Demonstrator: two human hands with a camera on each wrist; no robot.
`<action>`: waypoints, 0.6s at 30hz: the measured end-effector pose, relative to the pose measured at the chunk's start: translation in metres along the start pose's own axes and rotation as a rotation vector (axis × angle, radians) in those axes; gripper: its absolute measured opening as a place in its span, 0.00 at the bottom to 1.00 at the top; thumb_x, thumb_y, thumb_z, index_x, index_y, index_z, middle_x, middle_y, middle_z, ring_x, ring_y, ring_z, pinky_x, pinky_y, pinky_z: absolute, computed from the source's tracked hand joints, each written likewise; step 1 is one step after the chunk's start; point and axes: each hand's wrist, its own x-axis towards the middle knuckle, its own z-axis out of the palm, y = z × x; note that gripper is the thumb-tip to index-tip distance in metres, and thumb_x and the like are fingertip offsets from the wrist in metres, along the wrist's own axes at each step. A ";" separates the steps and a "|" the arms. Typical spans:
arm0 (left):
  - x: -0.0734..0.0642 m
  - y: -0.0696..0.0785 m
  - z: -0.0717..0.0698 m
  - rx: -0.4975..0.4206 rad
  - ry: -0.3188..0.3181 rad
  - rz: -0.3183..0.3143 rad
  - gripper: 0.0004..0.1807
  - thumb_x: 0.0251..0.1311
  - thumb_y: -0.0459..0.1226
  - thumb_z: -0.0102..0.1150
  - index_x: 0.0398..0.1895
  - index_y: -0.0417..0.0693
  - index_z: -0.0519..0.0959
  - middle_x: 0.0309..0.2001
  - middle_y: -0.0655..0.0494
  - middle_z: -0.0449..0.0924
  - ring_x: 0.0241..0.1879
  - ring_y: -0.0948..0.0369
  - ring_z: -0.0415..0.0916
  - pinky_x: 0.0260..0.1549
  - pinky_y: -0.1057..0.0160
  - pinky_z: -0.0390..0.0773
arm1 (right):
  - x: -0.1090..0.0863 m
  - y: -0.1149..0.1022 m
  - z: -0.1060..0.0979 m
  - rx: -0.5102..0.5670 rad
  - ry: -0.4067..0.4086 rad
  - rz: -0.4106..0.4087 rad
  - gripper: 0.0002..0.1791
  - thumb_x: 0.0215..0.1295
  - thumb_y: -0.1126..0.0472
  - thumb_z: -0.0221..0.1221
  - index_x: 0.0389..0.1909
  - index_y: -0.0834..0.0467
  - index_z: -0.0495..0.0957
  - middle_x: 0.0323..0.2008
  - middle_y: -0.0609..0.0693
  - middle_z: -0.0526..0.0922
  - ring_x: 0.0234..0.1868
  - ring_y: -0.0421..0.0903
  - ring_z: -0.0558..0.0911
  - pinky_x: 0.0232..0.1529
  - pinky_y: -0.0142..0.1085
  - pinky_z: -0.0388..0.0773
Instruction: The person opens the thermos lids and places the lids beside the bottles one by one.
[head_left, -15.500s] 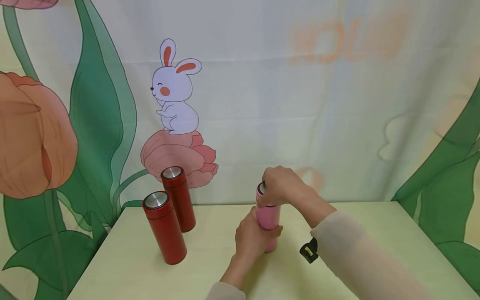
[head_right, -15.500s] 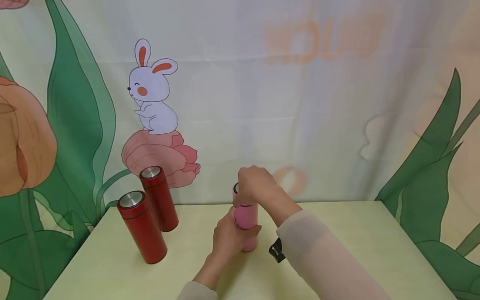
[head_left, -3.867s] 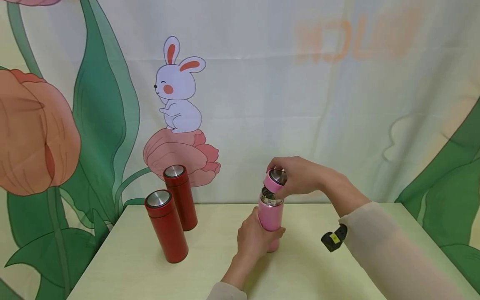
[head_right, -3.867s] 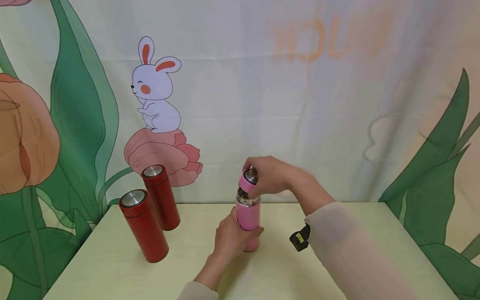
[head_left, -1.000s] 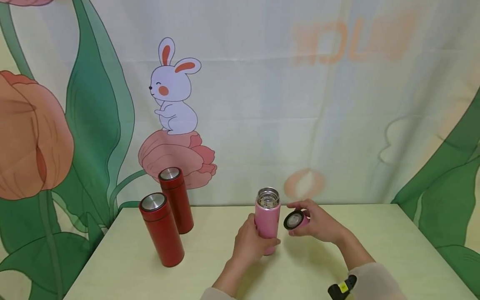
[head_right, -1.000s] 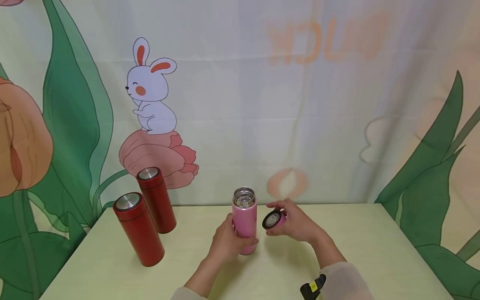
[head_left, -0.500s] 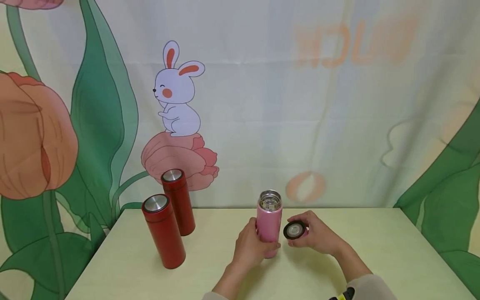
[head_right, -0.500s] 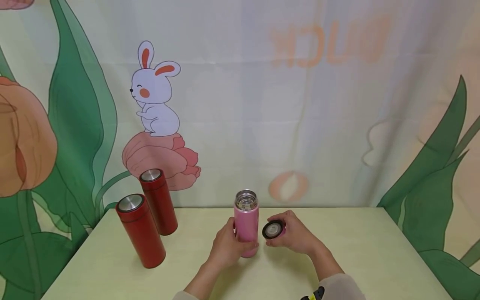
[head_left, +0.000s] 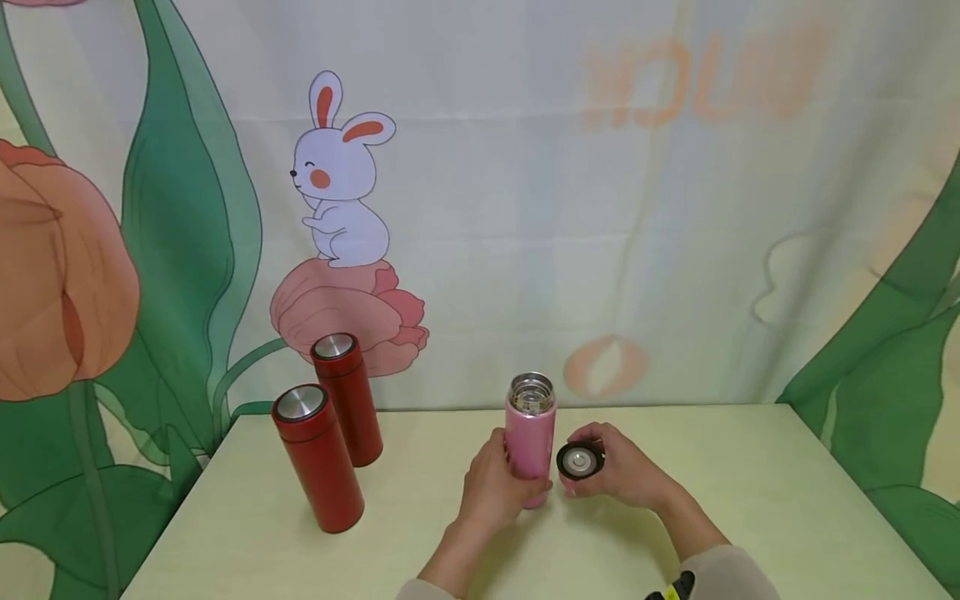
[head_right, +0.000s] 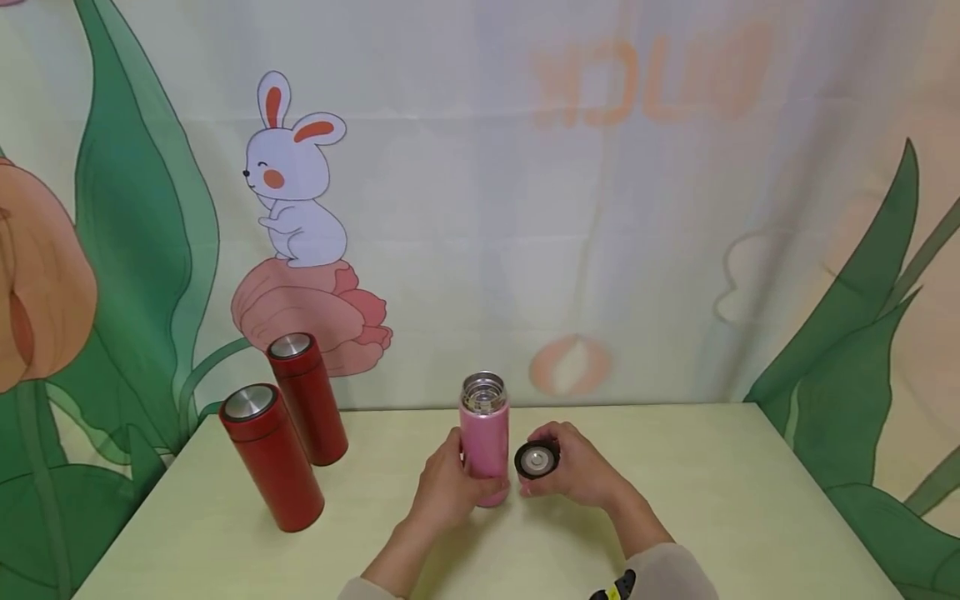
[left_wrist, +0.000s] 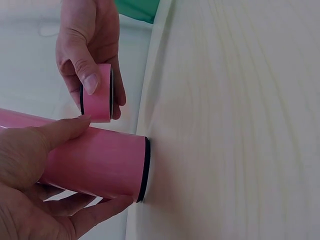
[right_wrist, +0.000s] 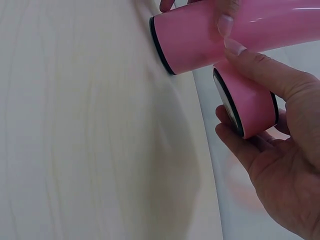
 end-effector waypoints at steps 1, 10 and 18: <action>0.000 0.000 0.000 -0.003 0.002 0.000 0.37 0.43 0.42 0.85 0.54 0.45 0.73 0.51 0.49 0.84 0.50 0.52 0.82 0.51 0.47 0.81 | 0.000 0.000 0.000 -0.004 0.001 -0.003 0.36 0.46 0.62 0.82 0.54 0.63 0.75 0.50 0.57 0.81 0.52 0.48 0.80 0.57 0.40 0.75; 0.001 0.000 0.003 -0.012 0.017 0.011 0.36 0.44 0.43 0.84 0.55 0.46 0.74 0.52 0.48 0.84 0.53 0.50 0.83 0.53 0.46 0.81 | -0.005 0.001 0.004 -0.019 0.052 0.022 0.39 0.42 0.60 0.84 0.55 0.61 0.73 0.51 0.55 0.79 0.51 0.49 0.78 0.57 0.42 0.73; 0.006 0.003 0.006 -0.030 0.019 0.030 0.35 0.44 0.44 0.84 0.54 0.46 0.75 0.52 0.49 0.85 0.52 0.52 0.83 0.53 0.47 0.81 | -0.007 0.007 0.001 -0.035 0.078 0.030 0.41 0.40 0.60 0.84 0.55 0.60 0.73 0.52 0.57 0.77 0.48 0.49 0.78 0.52 0.42 0.74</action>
